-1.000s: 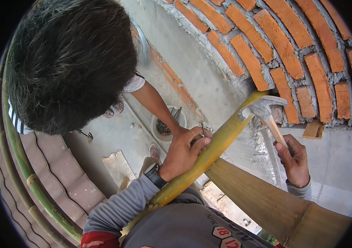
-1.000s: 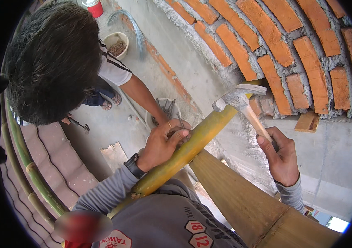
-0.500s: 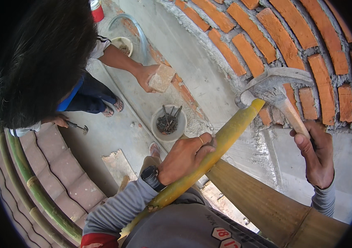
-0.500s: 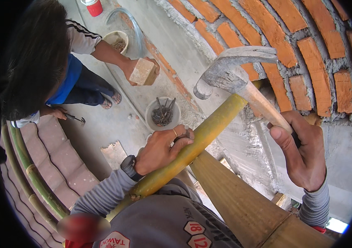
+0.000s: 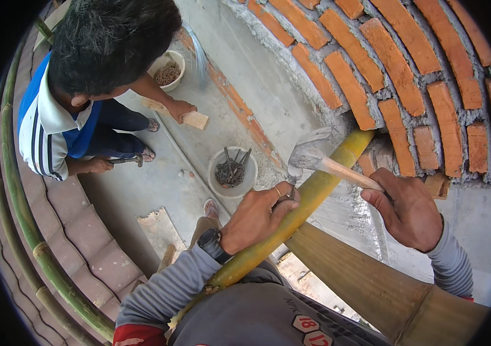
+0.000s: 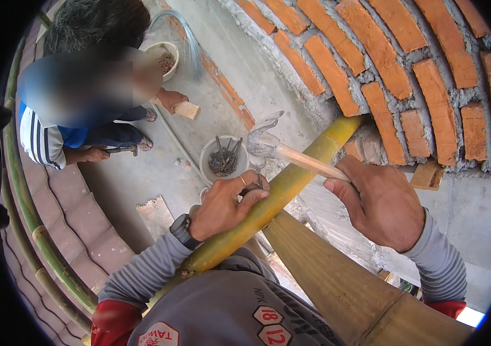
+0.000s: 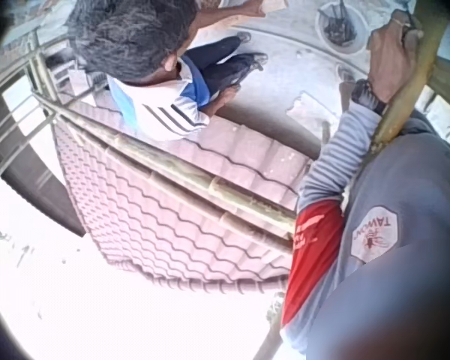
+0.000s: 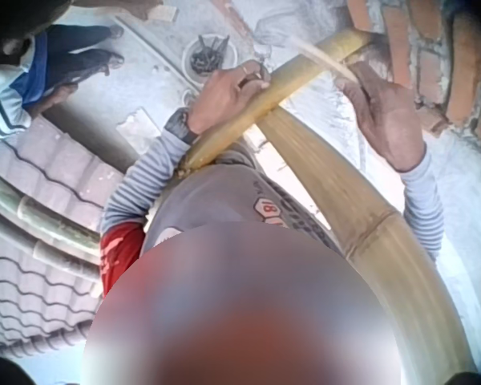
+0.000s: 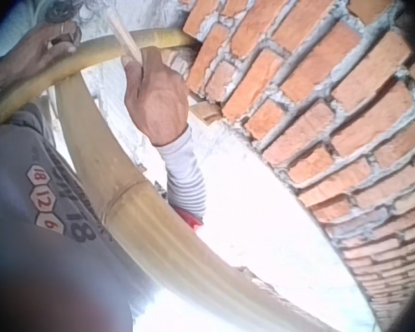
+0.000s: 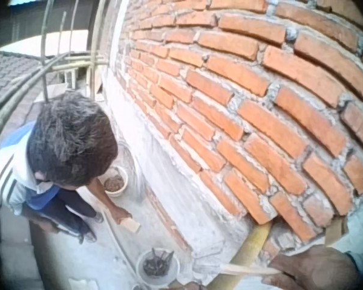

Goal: The person secures bamboo poles to a brick wall using metal wire. They hammer nails into the wall, cut wire, wrap it around the poles, and twist it tight with pliers. Another worker assists by holding the poles and hammering nearby.

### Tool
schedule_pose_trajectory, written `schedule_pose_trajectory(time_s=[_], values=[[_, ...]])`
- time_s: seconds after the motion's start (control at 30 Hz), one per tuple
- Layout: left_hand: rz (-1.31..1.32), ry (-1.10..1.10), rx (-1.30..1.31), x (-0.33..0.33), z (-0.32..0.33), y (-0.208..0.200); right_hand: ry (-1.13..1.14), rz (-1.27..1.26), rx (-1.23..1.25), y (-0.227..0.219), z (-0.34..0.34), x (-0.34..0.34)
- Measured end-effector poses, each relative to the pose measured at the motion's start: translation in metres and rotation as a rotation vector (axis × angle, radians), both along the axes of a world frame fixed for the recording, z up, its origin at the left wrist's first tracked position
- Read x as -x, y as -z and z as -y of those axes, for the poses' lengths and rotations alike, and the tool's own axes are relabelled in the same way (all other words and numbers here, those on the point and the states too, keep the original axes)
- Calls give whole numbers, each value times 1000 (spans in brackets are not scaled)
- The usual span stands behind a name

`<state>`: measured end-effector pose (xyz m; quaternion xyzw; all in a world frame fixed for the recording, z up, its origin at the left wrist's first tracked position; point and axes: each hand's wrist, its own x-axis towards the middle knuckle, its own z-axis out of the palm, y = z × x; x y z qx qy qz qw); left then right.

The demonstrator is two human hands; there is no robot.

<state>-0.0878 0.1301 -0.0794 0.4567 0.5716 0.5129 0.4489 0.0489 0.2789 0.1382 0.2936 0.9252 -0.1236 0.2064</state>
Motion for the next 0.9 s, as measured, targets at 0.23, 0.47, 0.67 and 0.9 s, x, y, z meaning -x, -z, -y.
schedule_pose_trajectory(time_s=[0.23, 0.47, 0.67, 0.9], values=[[268, -115, 90, 3, -3, 18, 213, -424, -139, -26, -13, 9], [206, -125, 187, 3, 3, 29, 210, -268, -45, -23, -22, 20], [285, -168, 138, -1, 7, 37, 143, -71, -5, 4, -34, 41], [201, -177, 143, 0, 10, 33, 167, -156, 23, 28, -46, 63]])
